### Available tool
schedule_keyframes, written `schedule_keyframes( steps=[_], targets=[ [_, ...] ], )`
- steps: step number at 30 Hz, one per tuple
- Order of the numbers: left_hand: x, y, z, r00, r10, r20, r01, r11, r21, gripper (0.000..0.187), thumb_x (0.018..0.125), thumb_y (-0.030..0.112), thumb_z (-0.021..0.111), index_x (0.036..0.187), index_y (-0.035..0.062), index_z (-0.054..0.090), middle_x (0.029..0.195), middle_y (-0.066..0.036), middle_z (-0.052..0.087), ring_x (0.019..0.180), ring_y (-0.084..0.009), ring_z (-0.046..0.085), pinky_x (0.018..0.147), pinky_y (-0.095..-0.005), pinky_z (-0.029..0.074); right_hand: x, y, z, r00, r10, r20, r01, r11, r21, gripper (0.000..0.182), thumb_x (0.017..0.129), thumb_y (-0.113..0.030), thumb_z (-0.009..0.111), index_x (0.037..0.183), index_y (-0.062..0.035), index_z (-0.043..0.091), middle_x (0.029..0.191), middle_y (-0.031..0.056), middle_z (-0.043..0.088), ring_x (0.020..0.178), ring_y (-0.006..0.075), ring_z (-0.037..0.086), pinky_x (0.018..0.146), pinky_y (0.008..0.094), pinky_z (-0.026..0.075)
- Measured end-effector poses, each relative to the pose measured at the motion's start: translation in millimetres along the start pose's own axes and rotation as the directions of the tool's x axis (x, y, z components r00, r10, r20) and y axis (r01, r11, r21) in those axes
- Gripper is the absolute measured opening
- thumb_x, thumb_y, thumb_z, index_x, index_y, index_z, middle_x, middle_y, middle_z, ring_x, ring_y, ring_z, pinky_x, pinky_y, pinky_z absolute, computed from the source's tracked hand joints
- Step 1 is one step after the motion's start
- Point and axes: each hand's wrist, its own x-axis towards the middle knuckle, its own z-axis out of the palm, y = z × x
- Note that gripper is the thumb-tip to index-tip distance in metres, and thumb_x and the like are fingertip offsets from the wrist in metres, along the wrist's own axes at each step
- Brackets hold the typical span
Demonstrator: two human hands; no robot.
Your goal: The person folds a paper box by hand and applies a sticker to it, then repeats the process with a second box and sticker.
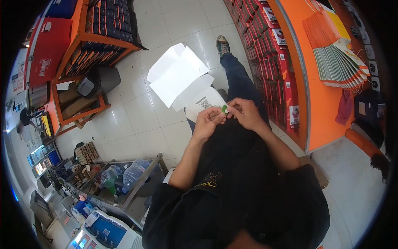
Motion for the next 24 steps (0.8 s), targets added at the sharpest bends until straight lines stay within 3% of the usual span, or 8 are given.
schedule_keyframes(
  steps=[3, 6, 10, 12, 16, 18, 22, 24],
  targets=[
    [-0.4, -0.2, -0.6, 1.000, 0.006, -0.004, -0.006, 1.000, 0.001, 0.010, 0.095, 0.006, 0.064, 0.102, -0.0009, 0.064, 0.089, -0.005, 0.068, 0.077, -0.0099, 0.063, 0.072, -0.0231, 0.053, 1.2, -7.3, -5.4, 0.995, 0.097, -0.003, -0.097, 0.994, -0.040, 0.009, 0.093, -0.002, 0.062, 0.095, 0.0069, 0.062, 0.089, 0.0103, 0.067, 0.074, 0.0120, 0.067, 0.065, 0.0253, 0.053],
    [0.6, 0.8, -1.6, 1.000, -0.011, -0.002, 0.011, 0.999, 0.035, 0.010, 0.095, 0.006, 0.064, 0.102, -0.0011, 0.064, 0.090, -0.006, 0.069, 0.078, -0.0102, 0.064, 0.073, -0.0232, 0.054, 1.1, 2.1, -1.7, 0.999, -0.049, 0.020, 0.048, 0.997, 0.065, 0.011, 0.091, -0.002, 0.063, 0.091, 0.0087, 0.064, 0.095, 0.0145, 0.065, 0.072, 0.0161, 0.069, 0.066, 0.0267, 0.055],
    [0.9, 7.5, 1.3, 1.000, -0.001, 0.006, 0.001, 0.999, 0.038, 0.010, 0.095, 0.005, 0.064, 0.102, -0.0014, 0.064, 0.093, -0.008, 0.070, 0.081, -0.0113, 0.066, 0.075, -0.0241, 0.055, 4.4, 7.3, 0.7, 0.999, -0.044, 0.003, 0.044, 0.998, 0.041, 0.012, 0.090, -0.002, 0.064, 0.088, 0.0099, 0.064, 0.101, 0.0149, 0.063, 0.071, 0.0169, 0.069, 0.066, 0.0263, 0.055],
    [1.2, 10.3, 1.7, 1.000, -0.017, 0.020, 0.017, 1.000, 0.003, 0.012, 0.093, 0.002, 0.064, 0.104, -0.0026, 0.064, 0.096, -0.010, 0.071, 0.084, -0.0129, 0.068, 0.077, -0.0250, 0.056, 3.5, 3.2, 0.5, 0.999, 0.010, 0.036, -0.011, 1.000, 0.015, 0.011, 0.091, -0.003, 0.064, 0.089, 0.0076, 0.063, 0.104, 0.0111, 0.062, 0.078, 0.0135, 0.066, 0.070, 0.0261, 0.054],
    [0.4, 7.5, 1.1, 1.000, -0.003, -0.022, 0.003, 1.000, -0.008, 0.017, 0.091, -0.001, 0.066, 0.107, -0.0044, 0.064, 0.097, -0.011, 0.071, 0.085, -0.0138, 0.068, 0.077, -0.0247, 0.056, 3.8, 9.0, -0.3, 0.996, -0.084, 0.001, 0.083, 0.991, -0.101, 0.010, 0.088, -0.005, 0.067, 0.089, 0.0049, 0.065, 0.102, 0.0092, 0.062, 0.077, 0.0126, 0.064, 0.068, 0.0259, 0.052],
    [-0.8, 8.9, -1.3, 1.000, -0.002, 0.005, 0.001, 1.000, 0.006, 0.022, 0.088, -0.003, 0.069, 0.110, -0.0056, 0.064, 0.096, -0.011, 0.071, 0.084, -0.0142, 0.068, 0.075, -0.0242, 0.057, 2.6, 10.8, -0.9, 0.977, -0.204, -0.068, 0.176, 0.941, -0.288, 0.011, 0.086, -0.007, 0.071, 0.087, 0.0029, 0.065, 0.101, 0.0080, 0.062, 0.076, 0.0119, 0.061, 0.065, 0.0258, 0.050],
    [1.0, 6.6, 5.4, 0.999, 0.030, -0.041, -0.026, 0.996, 0.086, 0.020, 0.086, -0.002, 0.072, 0.106, -0.0052, 0.067, 0.092, -0.010, 0.072, 0.080, -0.0126, 0.068, 0.072, -0.0232, 0.056, -3.9, 7.3, 4.2, 0.985, -0.148, -0.090, 0.124, 0.965, -0.230, 0.011, 0.086, -0.008, 0.071, 0.085, 0.0021, 0.066, 0.099, 0.0070, 0.062, 0.073, 0.0110, 0.059, 0.062, 0.0242, 0.047],
    [1.8, 8.2, 9.3, 0.995, 0.008, -0.100, 0.006, 0.990, 0.143, 0.018, 0.085, -0.002, 0.074, 0.101, -0.0040, 0.069, 0.088, -0.008, 0.072, 0.077, -0.0105, 0.067, 0.068, -0.0218, 0.054, -5.0, 5.3, 7.0, 0.986, -0.089, -0.143, 0.069, 0.988, -0.137, 0.012, 0.084, -0.008, 0.072, 0.083, 0.0020, 0.067, 0.093, 0.0101, 0.064, 0.075, 0.0165, 0.064, 0.063, 0.0274, 0.051]
  ],
)
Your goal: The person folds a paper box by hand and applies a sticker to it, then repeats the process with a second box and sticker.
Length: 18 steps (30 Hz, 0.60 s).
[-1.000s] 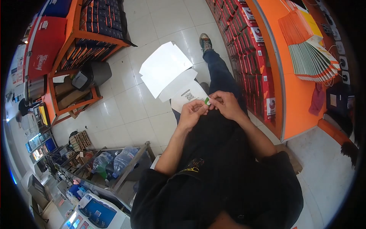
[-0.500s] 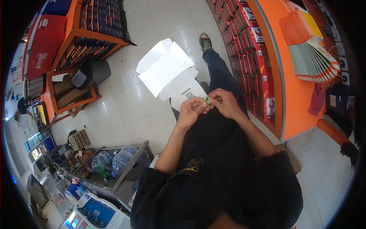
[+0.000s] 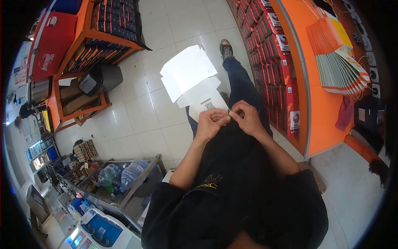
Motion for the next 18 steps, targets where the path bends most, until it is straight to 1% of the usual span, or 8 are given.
schedule_keyframes(
  steps=[1, 3, 6, 10, 12, 13, 15, 18],
  targets=[
    [0.8, -1.9, 0.4, 1.000, 0.001, 0.001, -0.001, 1.000, 0.000, 0.018, 0.085, -0.002, 0.074, 0.101, -0.0040, 0.069, 0.088, -0.008, 0.072, 0.077, -0.0105, 0.067, 0.068, -0.0218, 0.054, 0.5, 0.7, -1.5, 1.000, -0.001, -0.001, 0.001, 1.000, -0.001, 0.012, 0.084, -0.008, 0.072, 0.083, 0.0020, 0.067, 0.093, 0.0101, 0.064, 0.075, 0.0165, 0.064, 0.063, 0.0274, 0.051],
    [0.2, -6.0, 0.3, 1.000, 0.014, -0.002, -0.014, 0.999, -0.032, 0.014, 0.084, -0.002, 0.074, 0.097, -0.0017, 0.070, 0.086, -0.007, 0.071, 0.075, -0.0088, 0.065, 0.064, -0.0207, 0.051, 0.7, 2.9, -6.2, 0.996, 0.044, 0.076, -0.050, 0.996, 0.075, 0.012, 0.085, -0.009, 0.072, 0.085, 0.0021, 0.067, 0.095, 0.0094, 0.065, 0.075, 0.0157, 0.064, 0.062, 0.0263, 0.050],
    [-1.4, -7.5, 0.4, 1.000, -0.008, -0.005, 0.008, 0.999, -0.045, 0.014, 0.084, -0.001, 0.075, 0.097, -0.0010, 0.070, 0.086, -0.006, 0.071, 0.075, -0.0080, 0.065, 0.064, -0.0204, 0.050, 0.8, 1.4, -12.1, 0.987, 0.088, 0.137, -0.097, 0.993, 0.067, 0.014, 0.085, -0.010, 0.072, 0.087, 0.0031, 0.066, 0.096, 0.0091, 0.065, 0.075, 0.0152, 0.063, 0.063, 0.0265, 0.051],
    [-2.7, -8.4, 2.1, 1.000, 0.020, 0.001, -0.020, 0.998, -0.052, 0.014, 0.084, -0.001, 0.075, 0.097, -0.0009, 0.070, 0.085, -0.005, 0.071, 0.075, -0.0077, 0.065, 0.064, -0.0202, 0.050, -0.7, 3.7, -11.0, 0.987, 0.065, 0.145, -0.072, 0.997, 0.041, 0.015, 0.085, -0.011, 0.072, 0.088, 0.0023, 0.067, 0.099, 0.0077, 0.064, 0.080, 0.0144, 0.062, 0.065, 0.0263, 0.050],
    [-2.1, -8.1, 2.7, 1.000, 0.022, -0.005, -0.022, 0.999, -0.027, 0.014, 0.084, -0.001, 0.075, 0.096, -0.0008, 0.070, 0.085, -0.005, 0.071, 0.074, -0.0075, 0.064, 0.064, -0.0202, 0.050, -1.6, 5.2, -8.2, 0.996, -0.009, 0.084, 0.008, 1.000, 0.014, 0.014, 0.085, -0.012, 0.072, 0.088, 0.0009, 0.067, 0.103, 0.0061, 0.062, 0.086, 0.0135, 0.061, 0.066, 0.0254, 0.050],
    [-1.8, -8.1, 2.9, 1.000, 0.022, -0.003, -0.022, 0.999, -0.025, 0.014, 0.084, -0.001, 0.075, 0.096, -0.0008, 0.070, 0.085, -0.005, 0.071, 0.074, -0.0075, 0.064, 0.064, -0.0202, 0.050, -1.4, 4.7, -8.6, 0.997, -0.009, 0.082, 0.008, 1.000, 0.015, 0.014, 0.085, -0.012, 0.072, 0.088, 0.0009, 0.067, 0.103, 0.0061, 0.062, 0.086, 0.0135, 0.061, 0.066, 0.0254, 0.050],
    [-2.0, -9.0, 3.2, 1.000, 0.019, -0.024, -0.019, 1.000, -0.018, 0.013, 0.084, 0.000, 0.075, 0.095, -0.0006, 0.070, 0.085, -0.005, 0.071, 0.073, -0.0074, 0.064, 0.064, -0.0203, 0.050, -0.5, 2.7, -10.0, 0.993, 0.041, 0.113, -0.042, 0.999, 0.009, 0.013, 0.085, -0.012, 0.073, 0.087, -0.0007, 0.068, 0.105, 0.0052, 0.060, 0.090, 0.0132, 0.060, 0.067, 0.0251, 0.049],
    [-1.1, -9.3, 0.6, 1.000, 0.009, -0.011, -0.008, 1.000, 0.004, 0.012, 0.084, 0.001, 0.076, 0.094, -0.0005, 0.070, 0.084, -0.005, 0.071, 0.073, -0.0076, 0.064, 0.064, -0.0205, 0.050, 1.9, 8.8, -12.0, 0.982, 0.089, 0.168, -0.100, 0.994, 0.054, 0.012, 0.084, -0.012, 0.074, 0.084, -0.0010, 0.069, 0.104, 0.0052, 0.060, 0.089, 0.0132, 0.060, 0.068, 0.0260, 0.048]
  ],
)
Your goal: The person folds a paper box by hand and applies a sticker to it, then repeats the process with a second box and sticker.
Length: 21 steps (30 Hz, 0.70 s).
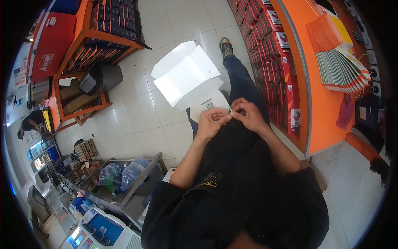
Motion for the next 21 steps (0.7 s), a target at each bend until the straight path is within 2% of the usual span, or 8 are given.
schedule_keyframes(
  steps=[4, 6, 9, 13, 16, 18, 19, 21],
  targets=[
    [1.8, 6.4, -4.1, 0.999, -0.035, 0.027, 0.035, 0.999, 0.032, 0.010, 0.085, 0.003, 0.075, 0.094, -0.0005, 0.071, 0.082, -0.005, 0.071, 0.073, -0.0079, 0.064, 0.063, -0.0208, 0.050, 0.7, 9.1, 0.1, 1.000, -0.009, 0.024, 0.006, 0.994, 0.114, 0.008, 0.085, -0.009, 0.073, 0.085, -0.0018, 0.070, 0.105, 0.0032, 0.059, 0.087, 0.0093, 0.056, 0.071, 0.0231, 0.045],
    [3.3, 9.5, -4.0, 0.994, -0.102, 0.047, 0.101, 0.994, 0.032, 0.011, 0.088, 0.006, 0.074, 0.095, -0.0012, 0.070, 0.084, -0.005, 0.071, 0.073, -0.0078, 0.064, 0.064, -0.0211, 0.051, 0.1, 8.6, -3.4, 0.998, 0.049, 0.050, -0.055, 0.992, 0.117, 0.009, 0.085, -0.008, 0.073, 0.087, 0.0004, 0.072, 0.107, 0.0049, 0.060, 0.089, 0.0105, 0.059, 0.074, 0.0234, 0.048],
    [6.9, 3.9, -5.4, 0.994, -0.053, 0.097, 0.052, 0.999, 0.014, 0.012, 0.089, 0.008, 0.073, 0.097, -0.0013, 0.069, 0.083, -0.004, 0.070, 0.073, -0.0076, 0.063, 0.064, -0.0203, 0.050, -2.0, 4.1, -5.8, 0.991, 0.129, 0.038, -0.134, 0.962, 0.240, 0.015, 0.083, -0.011, 0.076, 0.088, 0.0024, 0.073, 0.106, 0.0085, 0.063, 0.089, 0.0128, 0.063, 0.077, 0.0268, 0.052],
    [5.7, 4.1, 0.6, 0.996, -0.027, 0.080, 0.026, 1.000, 0.015, 0.014, 0.089, 0.008, 0.073, 0.098, -0.0009, 0.068, 0.082, -0.004, 0.069, 0.073, -0.0070, 0.063, 0.062, -0.0192, 0.048, -3.2, 2.1, -6.5, 0.979, 0.201, 0.031, -0.202, 0.933, 0.297, 0.015, 0.084, -0.009, 0.075, 0.087, 0.0051, 0.072, 0.107, 0.0105, 0.063, 0.086, 0.0135, 0.065, 0.079, 0.0272, 0.053],
    [2.7, 8.1, 4.1, 0.998, -0.020, 0.061, 0.015, 0.996, 0.093, 0.011, 0.090, 0.005, 0.071, 0.096, -0.0025, 0.066, 0.079, -0.003, 0.066, 0.070, -0.0080, 0.063, 0.059, -0.0187, 0.046, -1.5, 12.0, 1.5, 0.989, 0.140, 0.040, -0.146, 0.958, 0.247, 0.010, 0.086, -0.003, 0.071, 0.088, 0.0059, 0.069, 0.111, 0.0102, 0.062, 0.086, 0.0141, 0.064, 0.078, 0.0261, 0.054],
    [4.1, 12.6, 4.3, 0.994, -0.086, 0.062, 0.079, 0.990, 0.116, 0.013, 0.089, 0.005, 0.072, 0.097, -0.0034, 0.065, 0.081, -0.004, 0.066, 0.071, -0.0088, 0.064, 0.059, -0.0183, 0.046, -0.7, 13.9, 8.8, 0.999, 0.010, -0.036, -0.007, 0.997, 0.080, 0.010, 0.086, -0.004, 0.070, 0.084, 0.0050, 0.067, 0.110, 0.0112, 0.063, 0.080, 0.0129, 0.064, 0.073, 0.0252, 0.053],
    [5.1, 15.3, 5.4, 0.995, -0.081, 0.062, 0.074, 0.991, 0.115, 0.013, 0.089, 0.005, 0.072, 0.097, -0.0034, 0.065, 0.081, -0.004, 0.066, 0.071, -0.0088, 0.064, 0.059, -0.0183, 0.046, -0.1, 11.6, 9.7, 0.999, 0.006, -0.036, -0.003, 0.997, 0.077, 0.010, 0.086, -0.004, 0.070, 0.084, 0.0050, 0.067, 0.110, 0.0112, 0.063, 0.080, 0.0129, 0.064, 0.073, 0.0252, 0.053],
    [1.1, 16.9, 6.6, 0.995, -0.091, 0.037, 0.086, 0.990, 0.110, 0.008, 0.091, 0.002, 0.066, 0.097, -0.0044, 0.065, 0.084, -0.006, 0.067, 0.071, -0.0099, 0.065, 0.059, -0.0194, 0.047, -6.3, 2.9, 14.4, 0.990, -0.056, -0.132, 0.050, 0.998, -0.049, 0.014, 0.082, -0.009, 0.075, 0.081, 0.0037, 0.068, 0.100, 0.0132, 0.065, 0.073, 0.0167, 0.064, 0.065, 0.0287, 0.051]
  ],
)
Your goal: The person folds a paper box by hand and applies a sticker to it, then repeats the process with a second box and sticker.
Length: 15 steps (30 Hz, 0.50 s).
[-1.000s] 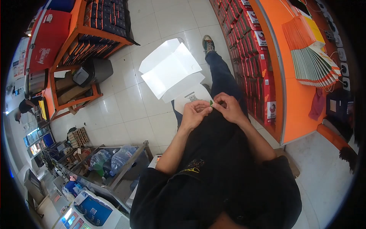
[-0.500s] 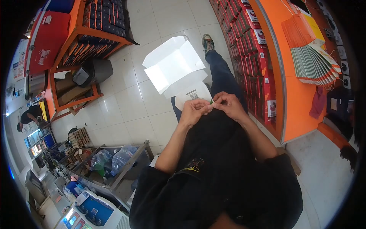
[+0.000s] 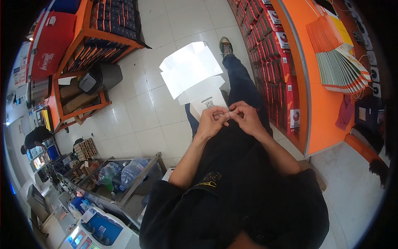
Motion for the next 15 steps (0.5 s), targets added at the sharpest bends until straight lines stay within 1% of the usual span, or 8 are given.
schedule_keyframes(
  steps=[4, 6, 7, 9, 10, 12, 13, 15],
  targets=[
    [2.7, -13.5, -6.0, 0.997, 0.065, 0.042, -0.064, 0.997, -0.030, 0.010, 0.093, -0.003, 0.059, 0.101, -0.0043, 0.064, 0.087, -0.007, 0.067, 0.071, -0.0106, 0.065, 0.059, -0.0210, 0.048, -2.1, -15.3, 0.0, 0.999, -0.035, 0.017, 0.037, 0.995, -0.090, 0.018, 0.080, -0.011, 0.076, 0.077, 0.0038, 0.065, 0.093, 0.0144, 0.064, 0.069, 0.0227, 0.063, 0.063, 0.0339, 0.051],
    [1.0, -5.8, -7.9, 0.994, 0.077, 0.082, -0.077, 0.997, 0.005, 0.017, 0.091, -0.002, 0.057, 0.107, -0.0044, 0.063, 0.090, -0.011, 0.068, 0.070, -0.0136, 0.065, 0.060, -0.0242, 0.049, 4.4, -5.7, 5.2, 0.989, -0.146, -0.012, 0.140, 0.965, -0.220, 0.019, 0.078, -0.010, 0.072, 0.073, 0.0050, 0.061, 0.086, 0.0193, 0.061, 0.068, 0.0333, 0.062, 0.062, 0.0423, 0.050],
    [-0.6, 1.4, -5.5, 0.993, 0.083, 0.081, -0.084, 0.996, 0.008, 0.017, 0.091, -0.002, 0.057, 0.107, -0.0044, 0.063, 0.090, -0.011, 0.068, 0.070, -0.0136, 0.065, 0.060, -0.0242, 0.049, 6.6, -6.7, 5.5, 0.988, -0.152, -0.013, 0.146, 0.964, -0.220, 0.019, 0.078, -0.010, 0.072, 0.073, 0.0050, 0.061, 0.086, 0.0193, 0.061, 0.068, 0.0333, 0.062, 0.062, 0.0423, 0.050],
    [-6.4, 19.0, 2.1, 0.905, 0.418, -0.079, -0.368, 0.861, 0.350, 0.018, 0.086, 0.006, 0.067, 0.101, -0.0036, 0.061, 0.088, -0.013, 0.064, 0.075, -0.0203, 0.065, 0.065, -0.0296, 0.050, 10.8, -14.3, 8.3, 0.997, -0.072, 0.023, 0.075, 0.902, -0.425, 0.017, 0.076, -0.008, 0.065, 0.072, 0.0073, 0.059, 0.084, 0.0243, 0.059, 0.071, 0.0423, 0.062, 0.065, 0.0503, 0.050],
    [-7.5, 29.8, 4.4, 0.903, 0.421, -0.084, -0.368, 0.860, 0.353, 0.018, 0.086, 0.006, 0.067, 0.101, -0.0036, 0.061, 0.088, -0.013, 0.064, 0.075, -0.0203, 0.065, 0.065, -0.0296, 0.050, 9.4, -20.4, 10.3, 0.997, -0.078, 0.028, 0.082, 0.903, -0.423, 0.017, 0.076, -0.008, 0.065, 0.072, 0.0073, 0.059, 0.084, 0.0243, 0.059, 0.071, 0.0423, 0.062, 0.065, 0.0503, 0.050],
    [-0.3, 53.6, 7.2, 0.728, 0.638, -0.249, -0.384, 0.682, 0.622, 0.034, 0.081, 0.016, 0.076, 0.099, -0.0024, 0.054, 0.088, -0.015, 0.057, 0.080, -0.0299, 0.062, 0.069, -0.0373, 0.050, 4.9, -33.5, 13.2, 0.993, -0.118, 0.027, 0.117, 0.873, -0.474, 0.018, 0.075, -0.008, 0.060, 0.073, 0.0097, 0.059, 0.085, 0.0281, 0.058, 0.075, 0.0455, 0.062, 0.071, 0.0544, 0.050],
    [2.8, 61.0, 8.5, 0.721, 0.645, -0.253, -0.389, 0.679, 0.623, 0.034, 0.081, 0.016, 0.076, 0.099, -0.0024, 0.054, 0.088, -0.015, 0.057, 0.080, -0.0299, 0.062, 0.069, -0.0373, 0.050, 2.0, -38.3, 15.4, 0.991, -0.127, 0.030, 0.126, 0.870, -0.478, 0.018, 0.075, -0.008, 0.060, 0.073, 0.0097, 0.059, 0.085, 0.0281, 0.058, 0.075, 0.0455, 0.062, 0.071, 0.0544, 0.050],
    [7.5, 71.5, 11.5, 0.752, 0.618, -0.228, -0.256, 0.593, 0.763, 0.050, 0.077, 0.024, 0.081, 0.102, -0.0013, 0.046, 0.091, -0.016, 0.051, 0.082, -0.0356, 0.057, 0.071, -0.0437, 0.050, -5.0, -45.8, 19.7, 0.987, -0.158, 0.036, 0.157, 0.877, -0.454, 0.018, 0.075, -0.007, 0.060, 0.075, 0.0105, 0.059, 0.085, 0.0285, 0.057, 0.074, 0.0467, 0.062, 0.074, 0.0542, 0.051]
  ],
)
